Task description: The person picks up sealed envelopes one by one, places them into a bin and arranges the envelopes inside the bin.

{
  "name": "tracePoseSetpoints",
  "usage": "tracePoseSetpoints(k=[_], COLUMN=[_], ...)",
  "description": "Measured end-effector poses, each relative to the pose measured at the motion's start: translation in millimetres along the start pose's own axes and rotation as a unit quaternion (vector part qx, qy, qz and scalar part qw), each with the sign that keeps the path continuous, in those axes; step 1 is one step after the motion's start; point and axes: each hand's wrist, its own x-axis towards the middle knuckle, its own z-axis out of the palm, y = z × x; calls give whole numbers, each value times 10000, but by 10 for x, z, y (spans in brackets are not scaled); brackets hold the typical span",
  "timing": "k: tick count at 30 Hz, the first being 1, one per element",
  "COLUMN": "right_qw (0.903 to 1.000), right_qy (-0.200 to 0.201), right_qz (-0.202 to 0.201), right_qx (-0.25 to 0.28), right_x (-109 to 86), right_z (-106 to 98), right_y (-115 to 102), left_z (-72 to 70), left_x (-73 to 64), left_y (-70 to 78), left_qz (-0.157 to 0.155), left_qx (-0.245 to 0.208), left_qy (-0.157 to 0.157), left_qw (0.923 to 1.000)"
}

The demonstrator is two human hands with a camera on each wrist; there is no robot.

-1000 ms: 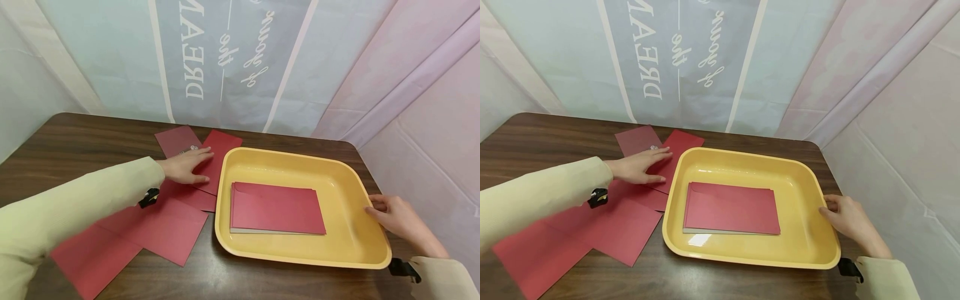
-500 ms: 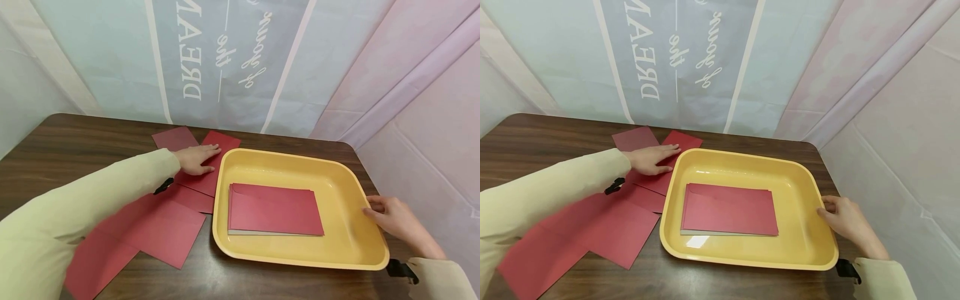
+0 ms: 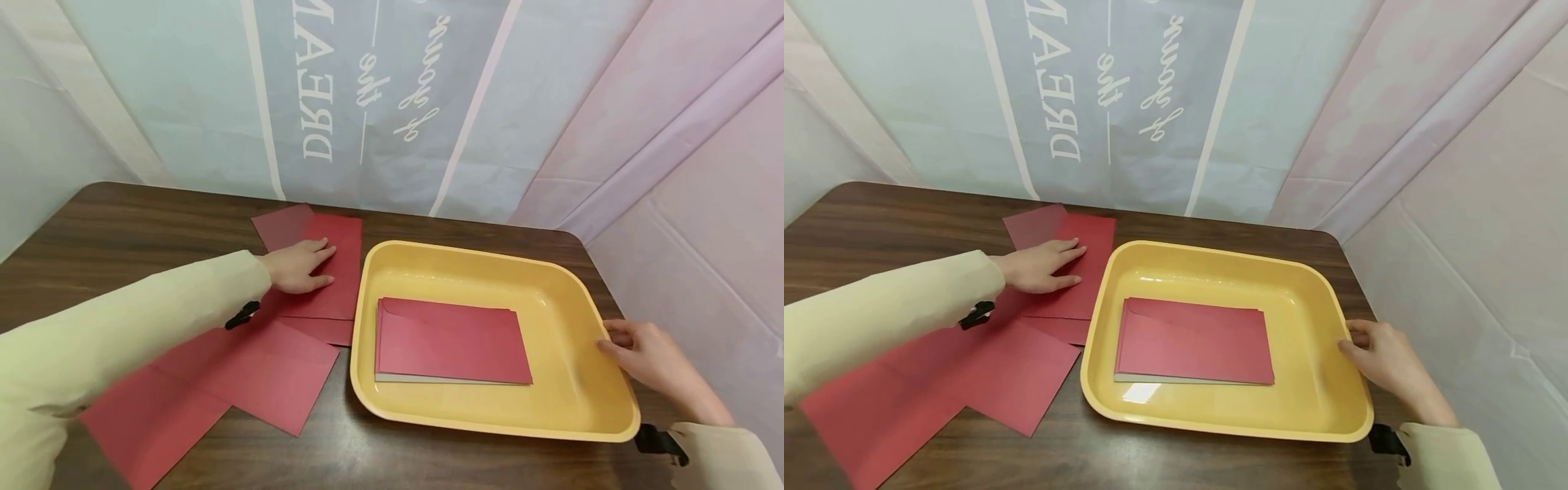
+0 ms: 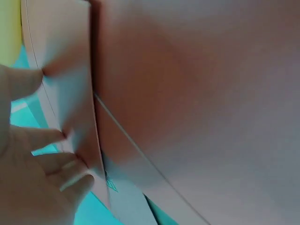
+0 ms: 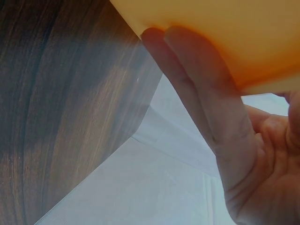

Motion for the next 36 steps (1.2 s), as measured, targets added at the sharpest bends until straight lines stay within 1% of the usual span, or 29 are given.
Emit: tracePoseSetpoints(k=[5, 9, 12, 15, 18, 20, 22, 24, 26, 29, 31, 33, 36], right_qw=[10000, 10000, 10000, 10000, 9999, 9999, 9999, 9999, 9999, 9998, 9999, 9999, 9998], right_qy=[-26, -33, -27, -45, -61, -72, -88, -103, -123, -126, -122, -120, -129], right_qz=[40, 79, 82, 83, 84, 79, 84, 97, 110, 124, 117, 118, 124], right_qx=[-20, -31, -42, -29, -7, 12, 30, 38, 31, -1, -16, -28, -22], right_x=[5, 4, 2, 1, 2, 4, 3, 3, 2, 3, 5, 6, 8], right_z=[-6, -16, -18, -17, -14, -17, -22, -26, -30, -32, -32, -30, -29], right_y=[-2, -2, 0, 2, 3, 3, 4, 2, -2, -11, -16, -21, -25], left_z=[14, 37, 45, 18, -52, -116, -184, -237, -275, -286, -277, -257, -227], left_x=[-203, -344, -419, -467, -474, -457, -429, -407, -399, -405, -416, -434, -462], left_y=[-7, 23, 56, 68, 9, -73, -177, -280, -370, -459, -488, -495, -481], left_qz=[-223, -451, -617, -666, -482, -268, -59, 109, 201, 262, 281, 271, 166], left_qx=[91, 132, 137, 184, 311, 336, 244, 20, -264, -604, -726, -755, -592], left_qy=[86, 147, 142, 163, 290, 372, 355, 194, -69, -407, -527, -543, -490], left_qw=[9997, 9988, 9979, 9975, 9979, 9984, 9991, 9998, 9994, 9970, 9956, 9953, 9969])
